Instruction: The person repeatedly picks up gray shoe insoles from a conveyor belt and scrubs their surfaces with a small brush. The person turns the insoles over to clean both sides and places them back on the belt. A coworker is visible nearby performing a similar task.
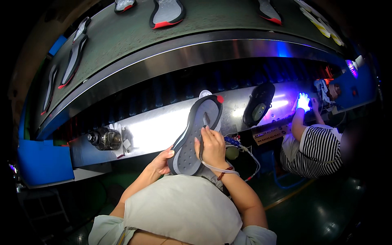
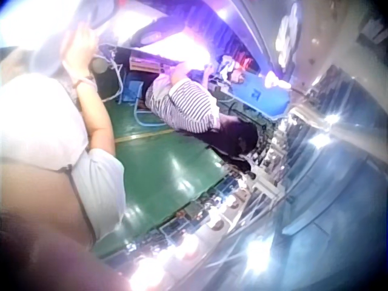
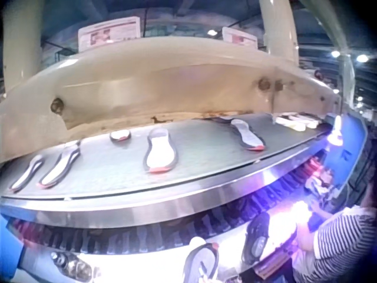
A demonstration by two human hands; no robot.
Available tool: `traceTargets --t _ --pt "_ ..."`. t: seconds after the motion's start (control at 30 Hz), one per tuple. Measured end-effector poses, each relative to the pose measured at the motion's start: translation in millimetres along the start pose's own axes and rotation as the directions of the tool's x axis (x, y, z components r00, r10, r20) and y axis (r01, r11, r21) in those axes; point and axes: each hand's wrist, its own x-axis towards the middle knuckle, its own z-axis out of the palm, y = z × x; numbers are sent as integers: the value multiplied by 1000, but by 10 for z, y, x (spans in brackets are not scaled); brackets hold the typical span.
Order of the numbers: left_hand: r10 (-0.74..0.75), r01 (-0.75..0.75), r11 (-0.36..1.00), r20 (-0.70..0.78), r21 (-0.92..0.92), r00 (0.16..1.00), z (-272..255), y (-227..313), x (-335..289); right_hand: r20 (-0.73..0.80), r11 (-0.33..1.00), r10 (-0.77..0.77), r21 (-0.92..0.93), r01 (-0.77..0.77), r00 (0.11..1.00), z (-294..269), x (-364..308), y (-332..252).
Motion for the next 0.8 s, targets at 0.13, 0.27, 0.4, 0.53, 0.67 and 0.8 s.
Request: traceTargets --t 0.13,0.27,0.4,0.53,0.67,0.8 --pt "48 -48 999 -25 4 999 -30 43 84 38 997 -32 73 29 999 -10 -42 -99" --pt "79 -81 997 -124 -8 989 -31 136 80 74 977 -77 206 61 994 -62 -71 -190" --pt "70 -80 993 -114 -86 991 -174 206 66 204 832 -14 546 -102 979 -198 -59 -161" --pt "123 -136 983 -112 -120 986 -236 217 -4 534 38 192 835 -550 824 -307 18 34" --pt "183 -188 964 -47 -189 982 -274 173 -27 554 -375 326 819 -433 766 -392 68 174" --pt "195 -184 946 16 -268 981 -246 138 -61 553 -406 355 817 -409 753 -443 61 193"
